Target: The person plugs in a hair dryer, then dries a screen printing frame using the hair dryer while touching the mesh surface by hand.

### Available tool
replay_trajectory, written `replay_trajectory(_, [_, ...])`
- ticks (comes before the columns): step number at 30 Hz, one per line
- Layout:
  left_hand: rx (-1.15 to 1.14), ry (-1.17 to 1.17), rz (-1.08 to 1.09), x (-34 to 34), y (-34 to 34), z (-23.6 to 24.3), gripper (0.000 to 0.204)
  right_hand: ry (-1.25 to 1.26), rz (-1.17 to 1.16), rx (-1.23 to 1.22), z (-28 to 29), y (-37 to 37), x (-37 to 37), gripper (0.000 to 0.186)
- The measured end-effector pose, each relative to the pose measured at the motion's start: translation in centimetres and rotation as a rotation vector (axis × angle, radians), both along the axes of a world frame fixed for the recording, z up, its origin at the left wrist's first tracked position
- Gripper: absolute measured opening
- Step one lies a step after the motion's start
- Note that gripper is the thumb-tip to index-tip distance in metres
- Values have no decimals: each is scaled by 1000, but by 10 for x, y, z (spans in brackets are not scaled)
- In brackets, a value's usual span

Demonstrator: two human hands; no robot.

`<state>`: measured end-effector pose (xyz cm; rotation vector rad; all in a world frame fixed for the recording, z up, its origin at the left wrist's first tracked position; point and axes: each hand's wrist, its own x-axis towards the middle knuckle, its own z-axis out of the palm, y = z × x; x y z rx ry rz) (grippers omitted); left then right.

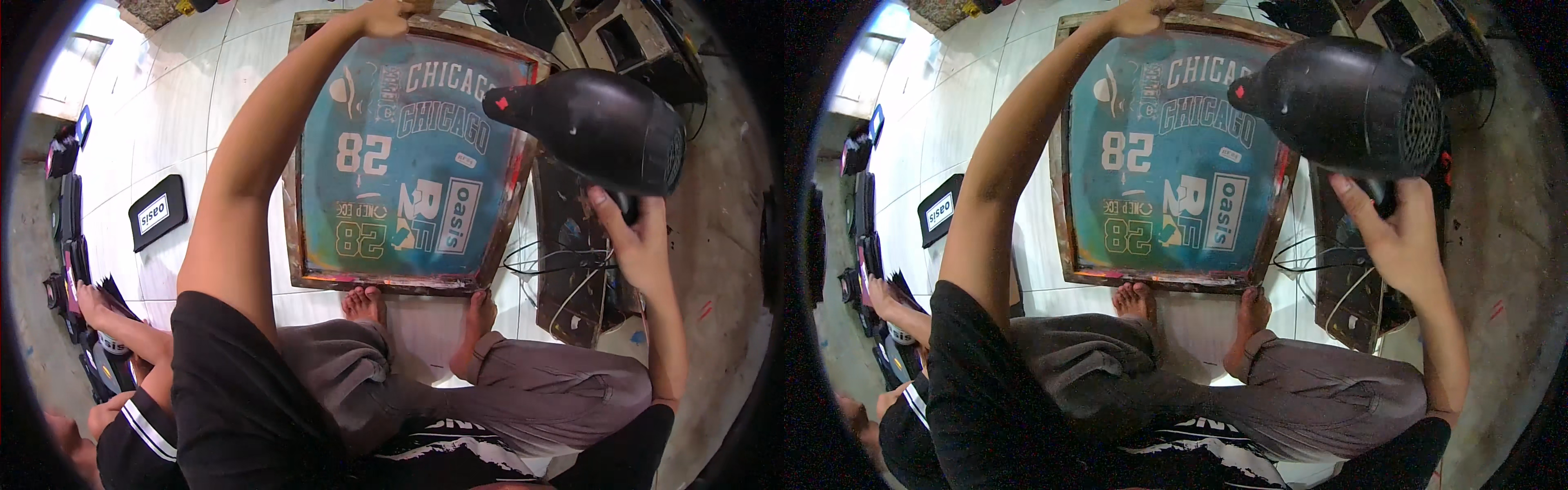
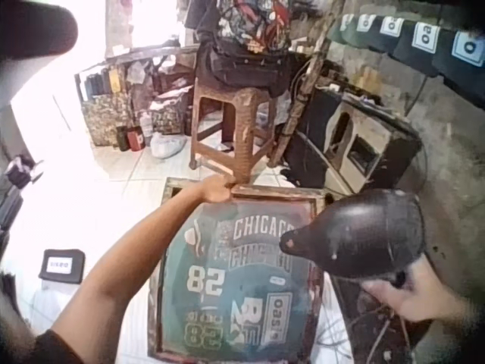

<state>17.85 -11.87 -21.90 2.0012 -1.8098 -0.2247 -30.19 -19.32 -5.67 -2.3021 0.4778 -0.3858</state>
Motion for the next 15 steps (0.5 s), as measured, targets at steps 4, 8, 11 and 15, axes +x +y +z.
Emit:
replay_trajectory(4, [-84, -241, 40, 4, 0, -14, 44, 39, -96, 88, 18, 4, -7, 27])
replay_trajectory(8, [136, -258, 344, -28, -10, -13, 47, 43, -13, 12, 26, 4, -22, 28])
replay_trajectory(11, [222, -268, 462, -35, -4, -22, 54, 159, -17, -14, 32, 6, -26, 28])
replay_trajectory(15, [335, -207, 469, -35, -6, -20, 61, 295, -85, 32, 41, 13, -38, 28])
